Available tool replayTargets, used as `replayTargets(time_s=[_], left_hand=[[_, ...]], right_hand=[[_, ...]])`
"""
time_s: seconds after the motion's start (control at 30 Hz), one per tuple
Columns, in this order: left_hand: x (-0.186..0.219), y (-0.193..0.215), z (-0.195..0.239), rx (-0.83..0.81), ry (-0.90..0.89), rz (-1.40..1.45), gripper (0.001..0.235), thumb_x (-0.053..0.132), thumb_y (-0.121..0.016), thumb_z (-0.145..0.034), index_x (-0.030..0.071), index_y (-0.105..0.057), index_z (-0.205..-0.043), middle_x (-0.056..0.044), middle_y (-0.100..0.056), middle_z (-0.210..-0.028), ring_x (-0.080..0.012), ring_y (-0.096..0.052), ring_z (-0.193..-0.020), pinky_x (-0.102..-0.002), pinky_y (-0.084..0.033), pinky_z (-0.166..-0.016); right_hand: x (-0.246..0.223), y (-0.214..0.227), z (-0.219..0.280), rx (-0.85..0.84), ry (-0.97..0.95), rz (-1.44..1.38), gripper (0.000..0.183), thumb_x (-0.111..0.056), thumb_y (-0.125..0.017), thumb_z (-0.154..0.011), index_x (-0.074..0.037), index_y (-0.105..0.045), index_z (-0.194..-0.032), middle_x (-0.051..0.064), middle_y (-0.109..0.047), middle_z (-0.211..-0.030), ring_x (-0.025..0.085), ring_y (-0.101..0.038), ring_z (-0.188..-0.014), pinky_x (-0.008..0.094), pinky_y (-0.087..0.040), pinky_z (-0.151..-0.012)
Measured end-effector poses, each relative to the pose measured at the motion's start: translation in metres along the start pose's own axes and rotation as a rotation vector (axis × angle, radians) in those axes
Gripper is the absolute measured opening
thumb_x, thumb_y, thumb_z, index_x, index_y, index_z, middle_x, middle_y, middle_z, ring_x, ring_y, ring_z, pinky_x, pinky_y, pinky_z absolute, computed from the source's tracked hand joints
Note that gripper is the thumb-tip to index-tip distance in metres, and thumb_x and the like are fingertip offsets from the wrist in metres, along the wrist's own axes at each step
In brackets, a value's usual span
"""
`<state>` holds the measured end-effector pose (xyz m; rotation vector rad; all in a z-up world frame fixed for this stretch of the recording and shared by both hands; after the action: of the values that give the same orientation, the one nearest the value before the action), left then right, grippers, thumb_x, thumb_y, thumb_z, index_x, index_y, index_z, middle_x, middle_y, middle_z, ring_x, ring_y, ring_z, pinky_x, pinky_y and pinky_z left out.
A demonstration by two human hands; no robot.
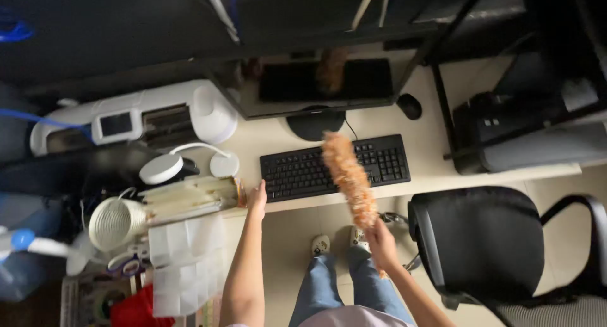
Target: The person organizes a small white plastic container on a desk, then uses a fluffy duster to clean a computer monitor, keyboard, and mouse. The person also wipes the desk surface with a red cloth.
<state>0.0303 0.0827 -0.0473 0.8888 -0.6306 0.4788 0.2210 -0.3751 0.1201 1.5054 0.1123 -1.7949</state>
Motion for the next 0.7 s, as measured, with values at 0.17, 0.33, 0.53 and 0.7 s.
replayTargets(time_s=[0.17,0.33,0.53,0.7], left_hand=[[0.019,0.008,0.026,-0.044,0.065,0.249,0.075,0.064,-0.054,-0.096,0.003,-0.06,-0.138,-0.015,-0.06,-0.142,-0.0261,-0.053,-0.133,-0.042,-0.041,-0.109],[0.06,-0.005,0.075,-0.287,0.12,0.732,0.079,0.063,-0.055,-0.092,0.016,-0.039,-0.154,0.0,-0.042,-0.157,-0.0179,-0.038,-0.143,-0.047,-0.034,-0.112],[0.052,0.008,0.065,-0.119,0.036,0.808,0.069,0.055,-0.055,-0.1,0.004,-0.049,-0.147,-0.006,-0.055,-0.147,-0.0175,-0.048,-0.135,-0.039,-0.037,-0.113],[0.062,0.041,0.06,-0.085,-0.069,0.852,0.067,0.051,-0.057,-0.102,-0.001,-0.053,-0.144,-0.012,-0.059,-0.141,-0.0217,-0.053,-0.128,-0.036,-0.043,-0.109]], right_hand=[[0.034,0.031,0.021,0.301,-0.194,-0.124,0.031,-0.016,-0.057,-0.101,-0.007,-0.056,-0.131,0.012,-0.065,-0.086,0.018,-0.059,-0.073,0.035,-0.051,-0.066],[0.05,0.036,0.029,0.272,-0.227,-0.109,0.03,-0.016,-0.057,-0.101,-0.006,-0.058,-0.129,0.012,-0.064,-0.084,0.019,-0.057,-0.069,0.036,-0.05,-0.062],[0.1,0.053,0.02,0.564,-0.312,-0.154,0.026,-0.016,-0.055,-0.108,-0.006,-0.056,-0.132,0.011,-0.059,-0.082,0.021,-0.052,-0.069,0.039,-0.043,-0.063],[0.081,0.034,0.01,0.486,-0.259,0.043,0.026,-0.012,-0.057,-0.107,-0.005,-0.052,-0.132,0.025,-0.065,-0.095,0.03,-0.063,-0.079,0.045,-0.05,-0.072]])
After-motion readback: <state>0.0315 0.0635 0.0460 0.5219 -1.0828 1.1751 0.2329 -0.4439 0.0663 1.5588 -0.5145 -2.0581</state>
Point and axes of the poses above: each hand's wrist, its own z-axis away from the middle knuckle, its own y-axis out of the back of the hand, x = y × z, the point moved 10 cm from there along -z, towards the middle knuckle
